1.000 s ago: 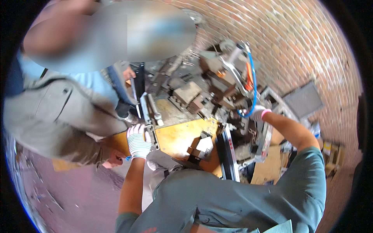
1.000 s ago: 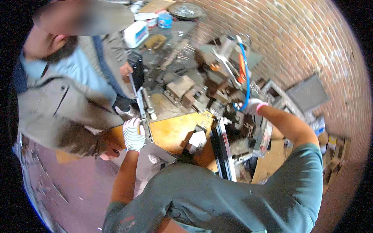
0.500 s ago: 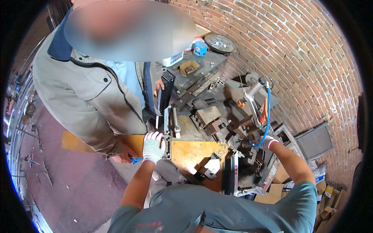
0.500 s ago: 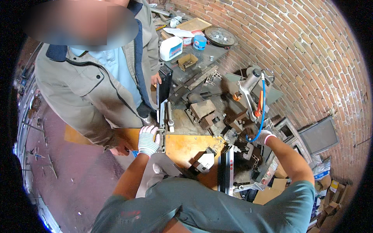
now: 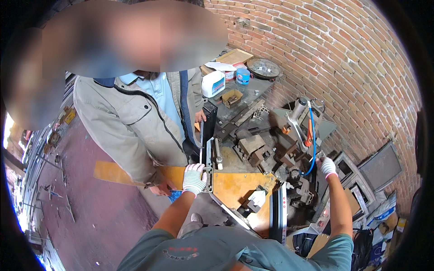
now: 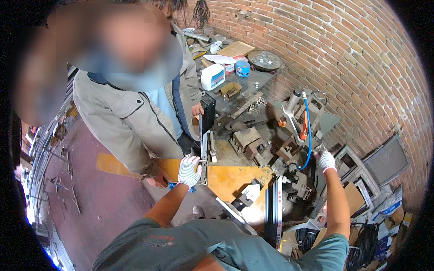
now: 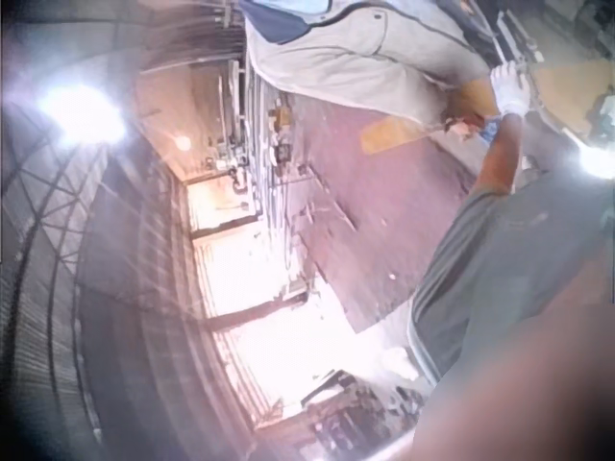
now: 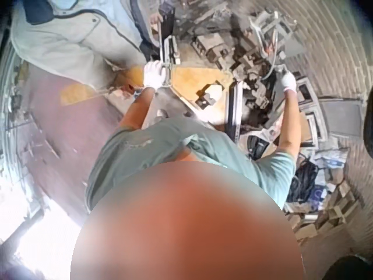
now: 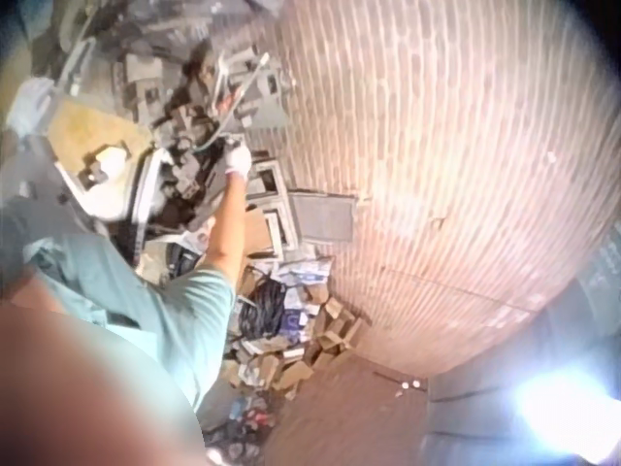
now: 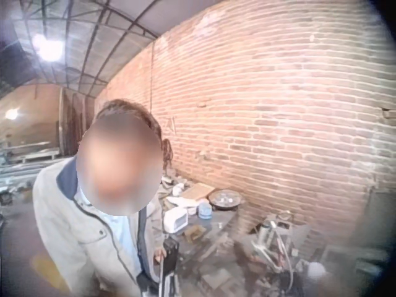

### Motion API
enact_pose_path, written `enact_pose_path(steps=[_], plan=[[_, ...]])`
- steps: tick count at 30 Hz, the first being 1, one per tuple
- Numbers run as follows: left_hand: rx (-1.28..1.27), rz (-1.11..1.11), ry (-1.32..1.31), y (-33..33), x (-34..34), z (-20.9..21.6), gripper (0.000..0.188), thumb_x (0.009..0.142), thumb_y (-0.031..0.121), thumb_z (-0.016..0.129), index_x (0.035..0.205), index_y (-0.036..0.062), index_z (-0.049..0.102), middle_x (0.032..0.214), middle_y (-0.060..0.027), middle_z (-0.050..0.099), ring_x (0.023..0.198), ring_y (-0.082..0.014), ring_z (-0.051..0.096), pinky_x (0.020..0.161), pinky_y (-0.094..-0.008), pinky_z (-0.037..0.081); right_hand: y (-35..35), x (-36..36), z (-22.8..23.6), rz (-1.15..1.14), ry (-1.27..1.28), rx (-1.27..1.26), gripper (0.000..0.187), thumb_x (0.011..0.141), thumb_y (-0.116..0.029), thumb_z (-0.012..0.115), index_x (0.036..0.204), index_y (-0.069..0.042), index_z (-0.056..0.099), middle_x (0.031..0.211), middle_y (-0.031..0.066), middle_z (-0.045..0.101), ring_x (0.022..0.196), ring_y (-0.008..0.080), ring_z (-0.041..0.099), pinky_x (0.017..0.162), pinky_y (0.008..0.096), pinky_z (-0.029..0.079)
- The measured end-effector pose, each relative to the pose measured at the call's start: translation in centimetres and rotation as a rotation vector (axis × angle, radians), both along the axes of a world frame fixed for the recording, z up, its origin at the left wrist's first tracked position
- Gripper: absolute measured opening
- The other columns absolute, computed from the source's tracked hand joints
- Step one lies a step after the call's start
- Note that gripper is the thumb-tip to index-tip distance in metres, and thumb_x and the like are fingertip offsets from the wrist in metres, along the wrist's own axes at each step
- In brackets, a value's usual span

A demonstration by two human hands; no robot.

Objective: The person operates a metal cutting saw to cut aluminum profiles. They place the profiles into the saw, secure them, and activate the cutting mechanism. After each cut, they remove the cut piece and prepare the next profile for cutting.

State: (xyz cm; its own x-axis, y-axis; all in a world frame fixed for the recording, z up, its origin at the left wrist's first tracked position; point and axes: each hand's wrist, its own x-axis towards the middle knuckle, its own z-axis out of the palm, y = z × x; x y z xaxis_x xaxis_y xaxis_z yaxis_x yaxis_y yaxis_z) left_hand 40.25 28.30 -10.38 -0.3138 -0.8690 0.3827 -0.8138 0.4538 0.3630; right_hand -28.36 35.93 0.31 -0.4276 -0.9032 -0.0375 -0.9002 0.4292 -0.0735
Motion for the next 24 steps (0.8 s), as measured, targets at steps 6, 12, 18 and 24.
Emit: enact_pose_path(steps=[6, 12, 18, 24], plan=[[-0.027, 0.008, -0.036, -0.3, 0.3, -1.0, 0.045, 0.091, 0.028, 0.068, 0.131, 0.0062, 0.066, 0.134, -0.018, 0.063, 0.132, -0.0375, 0.053, 0.122, -0.0556, 0.033, 7.8, 1.0, 0.7, -0.2, -0.317, -0.426, 0.024, 0.104, -0.026, 0.067, 0.101, -0.002, 0.07, 0.074, 0.0079, 0.066, 0.066, 0.0186, 0.058, 0.065, 0.037, 0.049], [0.006, -0.007, -0.01, -0.4, 0.3, -1.6, 0.047, 0.091, 0.031, 0.066, 0.131, 0.0059, 0.066, 0.135, -0.017, 0.062, 0.134, -0.0363, 0.051, 0.124, -0.0563, 0.029, 19.7, 15.7, 1.6, -0.535, -0.837, -0.686, 0.014, 0.104, -0.019, 0.067, 0.092, -0.012, 0.062, 0.069, -0.0045, 0.055, 0.048, 0.0073, 0.046, 0.043, 0.0269, 0.037], [-0.004, -0.026, -0.029, -0.6, 0.4, -2.3, 0.049, 0.092, 0.034, 0.065, 0.132, 0.0069, 0.066, 0.136, -0.0158, 0.062, 0.135, -0.0353, 0.05, 0.123, -0.0581, 0.027, 27.5, 28.3, -3.0, -0.67, -0.711, -0.89, 0.012, 0.104, -0.013, 0.066, 0.094, -0.008, 0.064, 0.074, -0.0037, 0.059, 0.065, 0.0068, 0.049, 0.06, 0.0261, 0.042], [0.114, -0.043, -0.107, -0.8, 0.3, -1.5, 0.057, 0.091, 0.042, 0.064, 0.135, 0.007, 0.065, 0.14, -0.0158, 0.061, 0.137, -0.0354, 0.048, 0.125, -0.0565, 0.023, 31.5, 38.9, -1.5, -0.752, -0.576, -0.774, 0.018, 0.105, -0.014, 0.065, 0.09, -0.004, 0.061, 0.078, -0.002, 0.059, 0.071, 0.0073, 0.049, 0.064, 0.0269, 0.043]])
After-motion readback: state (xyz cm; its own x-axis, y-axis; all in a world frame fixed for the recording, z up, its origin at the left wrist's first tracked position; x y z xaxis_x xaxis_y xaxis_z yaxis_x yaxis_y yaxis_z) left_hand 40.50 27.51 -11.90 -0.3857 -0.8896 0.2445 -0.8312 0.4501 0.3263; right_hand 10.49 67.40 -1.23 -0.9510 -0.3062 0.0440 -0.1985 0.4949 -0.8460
